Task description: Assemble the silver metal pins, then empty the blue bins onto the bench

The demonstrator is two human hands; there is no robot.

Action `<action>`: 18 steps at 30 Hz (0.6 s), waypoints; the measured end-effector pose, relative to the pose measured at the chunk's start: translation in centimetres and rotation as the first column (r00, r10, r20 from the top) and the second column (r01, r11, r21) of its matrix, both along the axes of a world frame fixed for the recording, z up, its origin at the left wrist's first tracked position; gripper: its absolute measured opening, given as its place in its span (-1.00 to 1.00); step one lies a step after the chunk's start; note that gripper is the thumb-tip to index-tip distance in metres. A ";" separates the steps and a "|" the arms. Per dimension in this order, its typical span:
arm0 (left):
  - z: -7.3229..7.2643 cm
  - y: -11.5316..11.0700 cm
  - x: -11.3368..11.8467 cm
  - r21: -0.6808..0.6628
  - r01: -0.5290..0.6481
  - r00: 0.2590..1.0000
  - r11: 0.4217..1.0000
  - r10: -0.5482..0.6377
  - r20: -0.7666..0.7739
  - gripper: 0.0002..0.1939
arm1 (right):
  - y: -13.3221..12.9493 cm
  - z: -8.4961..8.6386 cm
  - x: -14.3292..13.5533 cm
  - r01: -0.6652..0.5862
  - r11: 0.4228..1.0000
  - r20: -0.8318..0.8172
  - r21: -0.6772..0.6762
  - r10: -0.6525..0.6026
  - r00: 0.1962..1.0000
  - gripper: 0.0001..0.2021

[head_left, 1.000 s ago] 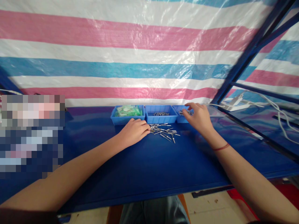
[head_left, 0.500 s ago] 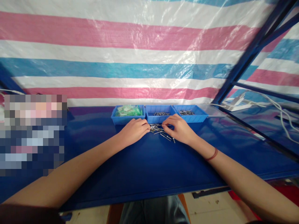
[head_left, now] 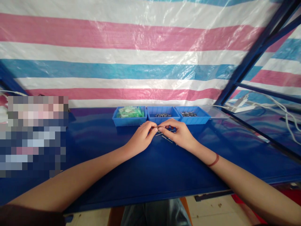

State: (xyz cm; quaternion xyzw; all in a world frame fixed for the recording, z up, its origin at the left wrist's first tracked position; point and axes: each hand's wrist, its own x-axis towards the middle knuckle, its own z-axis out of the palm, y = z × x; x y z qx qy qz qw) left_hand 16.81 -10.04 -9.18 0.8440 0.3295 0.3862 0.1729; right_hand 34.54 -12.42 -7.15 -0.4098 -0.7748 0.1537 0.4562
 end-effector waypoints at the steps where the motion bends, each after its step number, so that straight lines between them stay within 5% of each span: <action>1: 0.0 0.0 0.0 -0.006 -0.003 1.000 1.000 0.003 0.000 -0.86 | 0.0 0.0 0.0 -0.001 1.000 -0.002 0.001 0.001 1.000 -0.86; 18: -0.1 0.0 -0.1 0.020 -0.028 0.997 0.999 0.027 0.070 -0.91 | 0.6 0.0 0.4 0.003 0.974 0.168 0.225 -0.042 0.985 -0.89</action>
